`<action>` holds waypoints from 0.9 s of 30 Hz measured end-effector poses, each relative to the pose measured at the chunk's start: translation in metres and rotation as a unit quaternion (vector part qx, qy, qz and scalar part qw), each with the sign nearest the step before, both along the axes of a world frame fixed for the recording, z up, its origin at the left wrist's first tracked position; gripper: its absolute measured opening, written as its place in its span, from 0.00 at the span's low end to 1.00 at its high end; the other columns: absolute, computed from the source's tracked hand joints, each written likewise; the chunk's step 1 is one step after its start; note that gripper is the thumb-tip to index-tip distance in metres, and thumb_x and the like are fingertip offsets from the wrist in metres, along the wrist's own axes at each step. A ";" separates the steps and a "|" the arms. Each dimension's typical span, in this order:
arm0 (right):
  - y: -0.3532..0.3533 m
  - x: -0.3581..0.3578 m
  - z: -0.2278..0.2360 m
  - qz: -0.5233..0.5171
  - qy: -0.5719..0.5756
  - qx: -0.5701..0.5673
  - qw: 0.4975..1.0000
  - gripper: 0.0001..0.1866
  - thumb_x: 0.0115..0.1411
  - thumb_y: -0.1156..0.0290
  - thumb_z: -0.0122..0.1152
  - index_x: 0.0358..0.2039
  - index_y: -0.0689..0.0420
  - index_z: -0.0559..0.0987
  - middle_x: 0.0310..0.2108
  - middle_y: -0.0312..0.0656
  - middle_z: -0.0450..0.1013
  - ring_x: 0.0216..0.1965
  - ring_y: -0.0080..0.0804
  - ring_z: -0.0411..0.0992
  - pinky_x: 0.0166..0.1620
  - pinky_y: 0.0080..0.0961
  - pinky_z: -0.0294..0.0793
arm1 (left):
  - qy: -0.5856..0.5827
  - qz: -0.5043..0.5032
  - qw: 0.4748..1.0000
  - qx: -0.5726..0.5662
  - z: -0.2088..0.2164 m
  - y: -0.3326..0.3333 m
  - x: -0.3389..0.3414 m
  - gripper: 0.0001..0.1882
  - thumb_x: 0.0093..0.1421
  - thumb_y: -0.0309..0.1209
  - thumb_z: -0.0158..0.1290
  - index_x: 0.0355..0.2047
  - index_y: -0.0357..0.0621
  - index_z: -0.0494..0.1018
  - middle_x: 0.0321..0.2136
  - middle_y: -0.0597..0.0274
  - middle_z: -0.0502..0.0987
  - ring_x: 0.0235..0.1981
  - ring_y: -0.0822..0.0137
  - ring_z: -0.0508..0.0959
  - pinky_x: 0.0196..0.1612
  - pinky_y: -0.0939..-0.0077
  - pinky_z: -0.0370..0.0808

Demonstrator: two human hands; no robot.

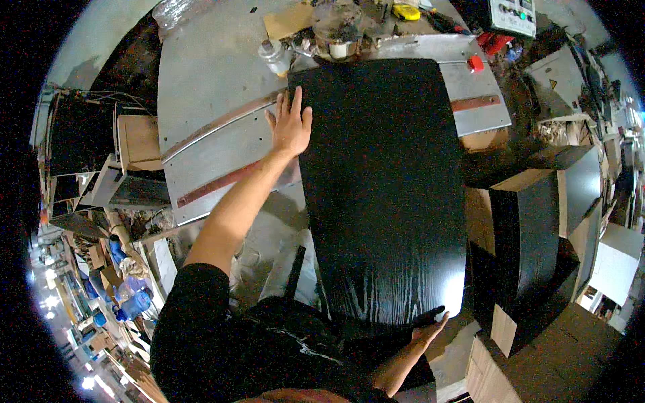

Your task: The person feeds a black furniture panel into an edge-banding machine, manipulates the machine controls, and then carries the panel to place it onto a stack of similar panels.

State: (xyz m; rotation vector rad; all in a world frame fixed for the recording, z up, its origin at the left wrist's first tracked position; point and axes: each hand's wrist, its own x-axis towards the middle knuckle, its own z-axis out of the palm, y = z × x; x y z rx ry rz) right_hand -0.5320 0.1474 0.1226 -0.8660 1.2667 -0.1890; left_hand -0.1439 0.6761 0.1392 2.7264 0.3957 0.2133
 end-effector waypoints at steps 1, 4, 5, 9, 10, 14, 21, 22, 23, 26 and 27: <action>0.016 0.010 0.006 -0.012 -0.053 0.055 0.997 0.43 0.55 0.38 0.57 0.61 0.58 0.66 0.62 0.46 0.61 0.59 0.46 0.62 0.63 0.44 0.59 | 0.001 0.005 1.000 0.017 0.001 0.016 -0.009 0.34 0.68 0.46 0.39 0.70 0.50 0.46 0.67 0.41 0.52 0.70 0.43 0.48 0.65 0.29 0.38; -0.002 -0.004 -0.026 -0.022 -0.089 0.031 0.995 0.41 0.58 0.43 0.58 0.64 0.56 0.61 0.62 0.49 0.60 0.60 0.46 0.62 0.60 0.45 0.63 | -0.005 -0.016 1.000 -0.009 0.003 -0.002 0.002 0.34 0.68 0.47 0.39 0.70 0.49 0.46 0.66 0.41 0.53 0.70 0.43 0.47 0.65 0.29 0.38; -0.002 -0.006 -0.022 -0.011 -0.073 0.002 0.997 0.41 0.58 0.44 0.58 0.64 0.56 0.61 0.62 0.49 0.59 0.60 0.46 0.62 0.60 0.45 0.63 | 0.002 -0.005 1.000 -0.014 0.000 -0.006 -0.005 0.37 0.67 0.50 0.40 0.70 0.49 0.46 0.66 0.39 0.52 0.70 0.43 0.47 0.65 0.29 0.38; 0.010 -0.005 0.001 0.054 -0.016 -0.166 0.985 0.40 0.59 0.46 0.58 0.64 0.56 0.60 0.62 0.50 0.59 0.60 0.47 0.61 0.61 0.46 0.62 | 0.008 -0.039 0.999 -0.027 -0.004 -0.021 -0.027 0.48 0.62 0.61 0.43 0.70 0.44 0.41 0.66 0.30 0.48 0.69 0.38 0.45 0.65 0.29 0.36; 0.007 -0.001 0.004 0.068 -0.010 -0.198 0.978 0.40 0.59 0.47 0.59 0.65 0.56 0.59 0.62 0.50 0.59 0.60 0.47 0.61 0.61 0.46 0.62 | 0.005 -0.047 0.999 -0.023 -0.005 -0.028 -0.028 0.48 0.61 0.62 0.44 0.70 0.45 0.42 0.66 0.31 0.48 0.70 0.38 0.44 0.65 0.29 0.35; 0.018 -0.014 -0.001 0.115 -0.024 -0.277 0.954 0.38 0.61 0.52 0.60 0.65 0.58 0.58 0.62 0.51 0.59 0.60 0.48 0.61 0.61 0.46 0.61 | -0.017 -0.060 0.998 -0.019 -0.006 -0.023 -0.020 0.49 0.60 0.62 0.46 0.70 0.46 0.43 0.67 0.34 0.49 0.70 0.39 0.44 0.65 0.29 0.35; 0.040 -0.003 0.005 0.126 0.044 -0.337 0.932 0.36 0.61 0.51 0.57 0.63 0.59 0.60 0.58 0.51 0.62 0.56 0.45 0.65 0.58 0.44 0.65 | -0.029 -0.015 0.999 -0.026 -0.013 -0.010 -0.006 0.51 0.57 0.65 0.49 0.70 0.47 0.47 0.66 0.34 0.50 0.69 0.42 0.48 0.65 0.28 0.36; 0.042 -0.004 0.002 0.119 0.046 -0.339 0.932 0.36 0.61 0.51 0.57 0.63 0.59 0.60 0.58 0.51 0.63 0.55 0.45 0.65 0.57 0.44 0.65 | -0.039 -0.007 0.999 -0.026 -0.012 -0.011 -0.004 0.51 0.57 0.65 0.49 0.70 0.46 0.47 0.66 0.33 0.50 0.69 0.42 0.47 0.65 0.28 0.36; 0.044 -0.005 0.000 0.113 0.048 -0.342 0.932 0.36 0.61 0.51 0.57 0.63 0.59 0.60 0.58 0.51 0.63 0.55 0.45 0.65 0.57 0.44 0.65 | -0.022 -0.017 0.999 -0.031 -0.010 -0.013 -0.007 0.52 0.57 0.66 0.48 0.70 0.45 0.46 0.65 0.31 0.49 0.70 0.41 0.46 0.65 0.28 0.37; 0.053 0.004 0.013 0.119 0.009 -0.305 0.945 0.37 0.61 0.50 0.58 0.63 0.59 0.60 0.58 0.51 0.63 0.56 0.45 0.64 0.58 0.44 0.64 | -0.043 -0.031 0.999 -0.002 -0.017 -0.018 -0.008 0.52 0.57 0.66 0.48 0.70 0.44 0.46 0.66 0.31 0.48 0.70 0.40 0.45 0.65 0.28 0.37; 0.053 0.004 0.011 0.120 0.020 -0.305 0.945 0.38 0.60 0.48 0.58 0.63 0.59 0.60 0.59 0.50 0.63 0.57 0.44 0.63 0.59 0.44 0.63 | -0.043 -0.041 0.998 -0.014 -0.018 -0.015 -0.005 0.53 0.57 0.67 0.47 0.70 0.43 0.45 0.66 0.30 0.48 0.70 0.40 0.44 0.65 0.28 0.36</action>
